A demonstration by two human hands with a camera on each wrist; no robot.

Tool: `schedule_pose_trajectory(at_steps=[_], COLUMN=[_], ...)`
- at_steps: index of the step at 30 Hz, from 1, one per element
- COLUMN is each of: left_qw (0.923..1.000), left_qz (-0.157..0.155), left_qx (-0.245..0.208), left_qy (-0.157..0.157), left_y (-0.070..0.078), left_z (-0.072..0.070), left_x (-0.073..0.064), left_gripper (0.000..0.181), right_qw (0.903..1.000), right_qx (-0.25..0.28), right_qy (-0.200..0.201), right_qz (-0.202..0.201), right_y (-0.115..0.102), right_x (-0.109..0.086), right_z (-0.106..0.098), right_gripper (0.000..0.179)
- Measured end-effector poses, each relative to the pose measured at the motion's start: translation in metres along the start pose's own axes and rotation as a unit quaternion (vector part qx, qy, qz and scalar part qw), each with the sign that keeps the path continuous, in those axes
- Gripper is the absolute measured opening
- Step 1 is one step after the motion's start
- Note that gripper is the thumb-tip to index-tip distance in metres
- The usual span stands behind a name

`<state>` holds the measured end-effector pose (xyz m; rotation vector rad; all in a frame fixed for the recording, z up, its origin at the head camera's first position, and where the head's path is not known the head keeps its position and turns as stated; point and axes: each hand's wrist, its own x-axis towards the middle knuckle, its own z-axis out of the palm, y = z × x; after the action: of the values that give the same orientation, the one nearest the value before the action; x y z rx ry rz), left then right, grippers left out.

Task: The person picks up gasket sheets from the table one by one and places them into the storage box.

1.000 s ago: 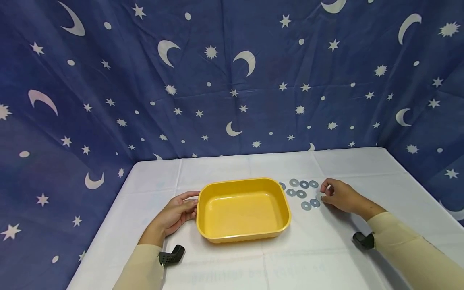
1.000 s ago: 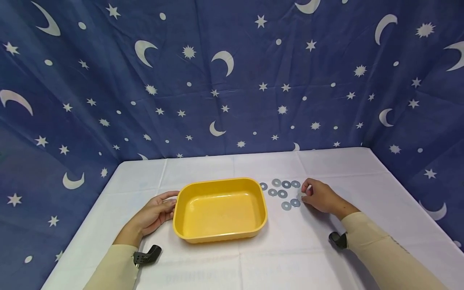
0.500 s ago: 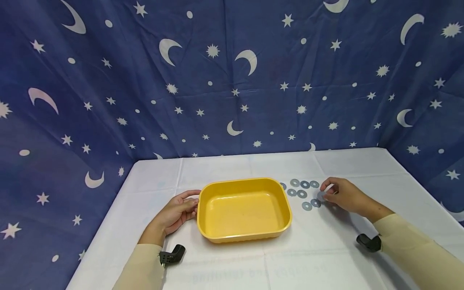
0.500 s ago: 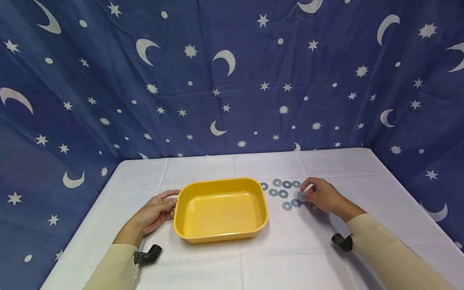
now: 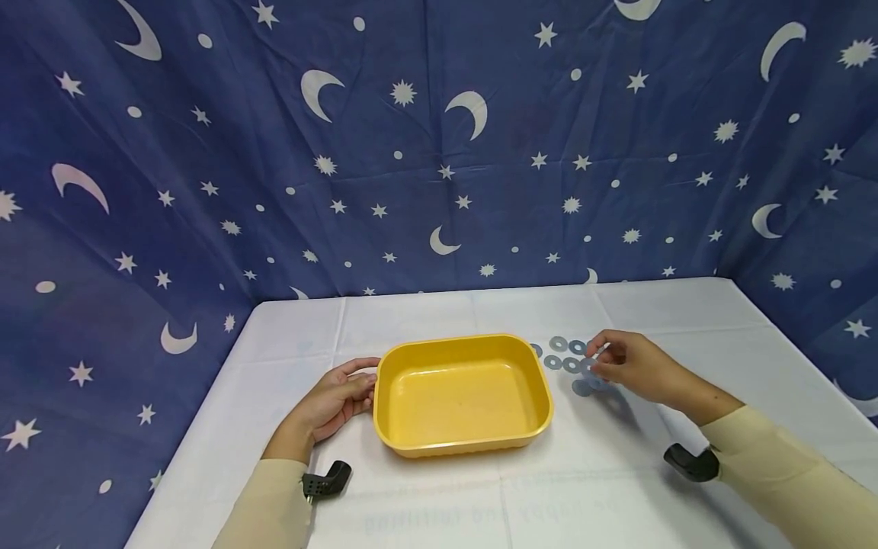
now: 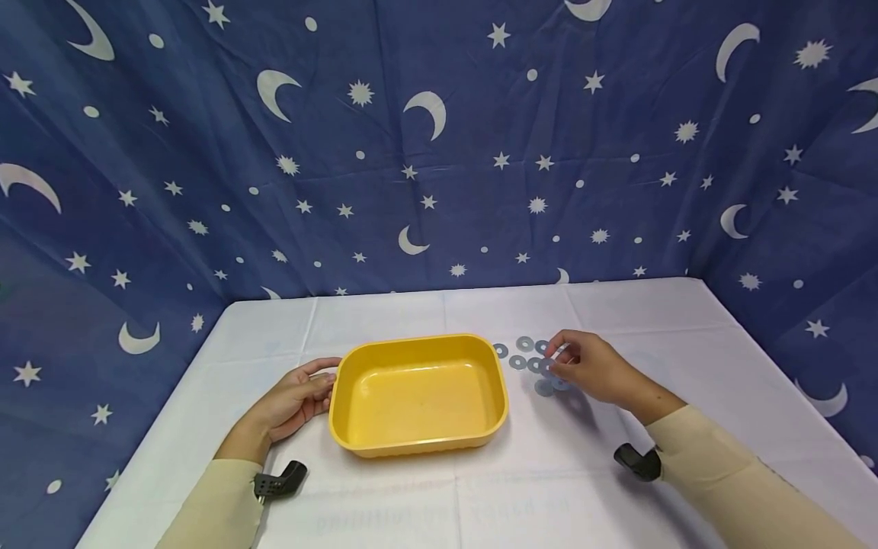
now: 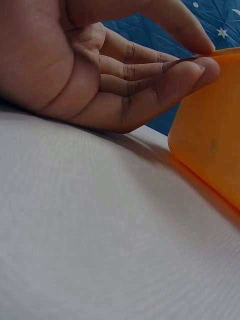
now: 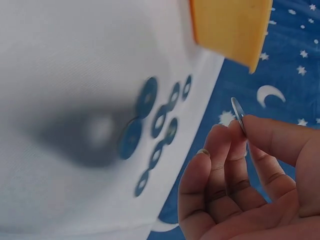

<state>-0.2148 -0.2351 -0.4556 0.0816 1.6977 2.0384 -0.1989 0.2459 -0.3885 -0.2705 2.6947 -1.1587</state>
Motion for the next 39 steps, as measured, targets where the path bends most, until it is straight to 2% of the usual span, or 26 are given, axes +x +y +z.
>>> schedule_pose_trajectory(at_steps=[20, 32, 39], left_qw=[0.9999, 0.9999, 0.9999], left_qz=[-0.002, -0.005, -0.001], left_qx=[-0.016, -0.014, -0.013], left_qy=[0.000, 0.003, 0.002], left_y=[0.000, -0.001, -0.001], left_z=[-0.002, -0.002, -0.002], left_x=[0.000, 0.001, 0.001], left_gripper=[0.057, 0.060, 0.058], right_qw=[0.9968, 0.9934, 0.9918], right_qx=[0.033, 0.044, 0.050], right_qy=[-0.033, -0.058, -0.074], right_qz=[-0.065, -0.089, -0.091], right_y=[-0.051, -0.071, -0.075], right_x=[-0.004, 0.004, 0.013], right_z=[0.015, 0.028, 0.040], right_gripper=[0.016, 0.015, 0.015])
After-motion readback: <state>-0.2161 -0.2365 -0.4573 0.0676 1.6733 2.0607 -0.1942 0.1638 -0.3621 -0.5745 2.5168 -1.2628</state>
